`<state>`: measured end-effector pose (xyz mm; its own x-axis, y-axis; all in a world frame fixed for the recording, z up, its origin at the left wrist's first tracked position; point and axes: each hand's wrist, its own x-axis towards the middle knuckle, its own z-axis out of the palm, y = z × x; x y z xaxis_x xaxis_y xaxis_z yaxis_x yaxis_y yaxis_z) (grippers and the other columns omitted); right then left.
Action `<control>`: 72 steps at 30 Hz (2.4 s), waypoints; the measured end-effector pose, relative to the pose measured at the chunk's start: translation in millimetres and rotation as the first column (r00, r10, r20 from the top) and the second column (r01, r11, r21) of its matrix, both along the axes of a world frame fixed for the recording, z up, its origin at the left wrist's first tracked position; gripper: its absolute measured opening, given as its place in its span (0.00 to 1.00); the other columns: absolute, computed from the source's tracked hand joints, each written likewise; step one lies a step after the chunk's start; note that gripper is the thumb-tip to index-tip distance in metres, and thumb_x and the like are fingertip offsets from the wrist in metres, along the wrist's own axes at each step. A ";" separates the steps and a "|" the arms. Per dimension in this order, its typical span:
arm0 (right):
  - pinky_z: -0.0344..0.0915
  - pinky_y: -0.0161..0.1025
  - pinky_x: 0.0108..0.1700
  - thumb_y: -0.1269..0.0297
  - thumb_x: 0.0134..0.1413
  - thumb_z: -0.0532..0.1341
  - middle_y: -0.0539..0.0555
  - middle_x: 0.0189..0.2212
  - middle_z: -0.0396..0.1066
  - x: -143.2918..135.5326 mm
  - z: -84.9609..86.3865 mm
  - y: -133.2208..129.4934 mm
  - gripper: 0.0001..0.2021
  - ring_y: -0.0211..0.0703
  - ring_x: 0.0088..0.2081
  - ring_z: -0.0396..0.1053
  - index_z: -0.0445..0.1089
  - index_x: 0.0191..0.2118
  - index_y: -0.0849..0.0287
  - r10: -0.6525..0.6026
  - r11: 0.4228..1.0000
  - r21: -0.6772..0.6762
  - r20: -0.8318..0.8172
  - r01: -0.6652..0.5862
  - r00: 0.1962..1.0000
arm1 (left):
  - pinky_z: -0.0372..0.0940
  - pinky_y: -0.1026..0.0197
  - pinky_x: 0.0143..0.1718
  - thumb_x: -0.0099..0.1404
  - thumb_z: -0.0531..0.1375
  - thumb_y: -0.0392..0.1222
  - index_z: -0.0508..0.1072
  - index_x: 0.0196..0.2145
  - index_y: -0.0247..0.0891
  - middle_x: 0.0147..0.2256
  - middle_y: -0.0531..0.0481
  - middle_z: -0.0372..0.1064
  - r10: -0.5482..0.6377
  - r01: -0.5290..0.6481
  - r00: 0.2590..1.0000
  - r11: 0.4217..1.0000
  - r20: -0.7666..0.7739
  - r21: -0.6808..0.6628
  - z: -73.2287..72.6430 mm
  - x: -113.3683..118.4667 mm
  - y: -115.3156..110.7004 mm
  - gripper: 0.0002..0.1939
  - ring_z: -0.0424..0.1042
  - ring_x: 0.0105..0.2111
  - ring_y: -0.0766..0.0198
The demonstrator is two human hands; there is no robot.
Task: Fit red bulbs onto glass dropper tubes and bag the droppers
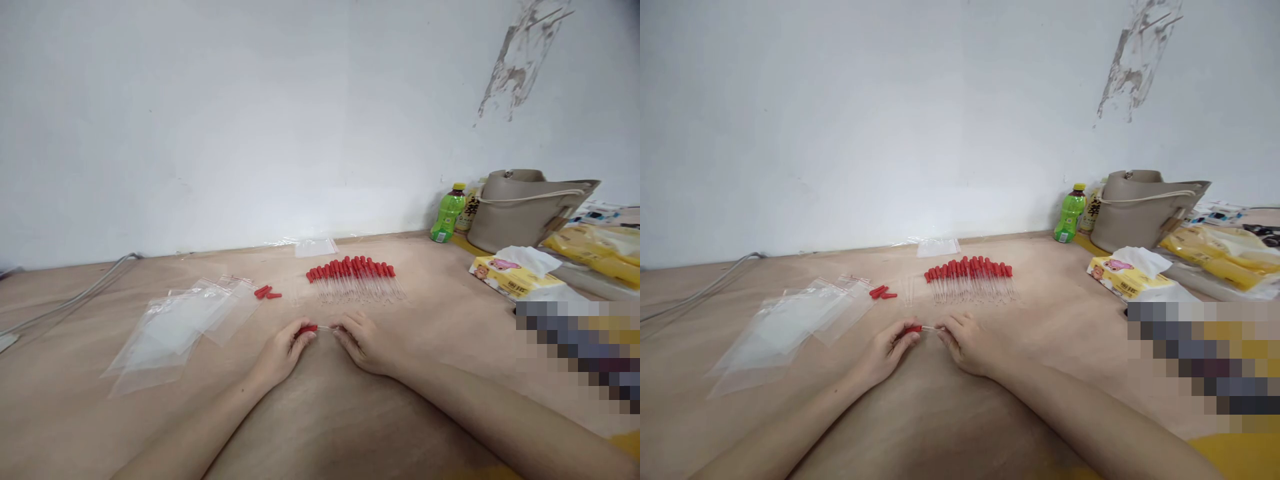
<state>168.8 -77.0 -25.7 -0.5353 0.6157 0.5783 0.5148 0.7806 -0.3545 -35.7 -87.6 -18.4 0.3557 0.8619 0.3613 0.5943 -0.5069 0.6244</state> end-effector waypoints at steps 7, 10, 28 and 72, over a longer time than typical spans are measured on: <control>0.54 0.38 0.37 0.68 0.57 0.48 0.51 0.31 0.68 2.6 -1.5 5.0 0.10 0.37 0.32 0.63 0.66 0.40 0.57 0.040 0.999 0.018 0.036 -0.041 0.999 | 0.63 0.66 0.32 0.63 0.50 0.41 0.68 0.35 0.39 0.30 0.54 0.70 -0.016 0.016 1.000 1.000 0.009 0.014 -1.1 0.2 -2.9 0.08 0.68 0.29 0.67; 0.52 0.38 0.36 0.69 0.57 0.48 0.51 0.29 0.68 5.3 1.8 7.5 0.11 0.36 0.29 0.62 0.67 0.40 0.55 0.054 0.997 0.041 0.091 -0.058 0.994 | 0.63 0.66 0.30 0.64 0.49 0.41 0.68 0.35 0.39 0.29 0.54 0.70 -0.044 0.044 0.999 0.999 -0.006 -0.023 -1.9 0.7 -4.7 0.09 0.69 0.28 0.67; 0.60 0.33 0.32 0.70 0.53 0.52 0.53 0.28 0.65 8.5 1.3 7.6 0.05 0.38 0.31 0.63 0.64 0.33 0.60 -0.007 1.000 -0.024 -0.007 0.007 1.000 | 0.65 0.63 0.37 0.61 0.55 0.43 0.71 0.39 0.41 0.35 0.53 0.73 -0.007 0.016 0.996 0.994 -0.087 0.106 -0.7 -4.7 1.5 0.10 0.71 0.34 0.64; 0.57 0.32 0.27 0.69 0.51 0.53 0.50 0.25 0.70 -4.7 16.6 -2.0 0.08 0.37 0.26 0.65 0.68 0.27 0.57 -0.026 0.987 -0.155 0.132 0.046 0.991 | 0.65 0.61 0.39 0.61 0.54 0.42 0.68 0.42 0.41 0.37 0.50 0.71 -0.021 0.045 0.992 0.979 -0.124 0.200 -1.2 -16.4 9.6 0.11 0.70 0.36 0.63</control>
<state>164.2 -79.0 -9.1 -0.5747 0.7136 0.4007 0.5910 0.7005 -0.4000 -52.1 -78.0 -19.6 0.4342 0.7626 0.4795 0.6397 -0.6358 0.4319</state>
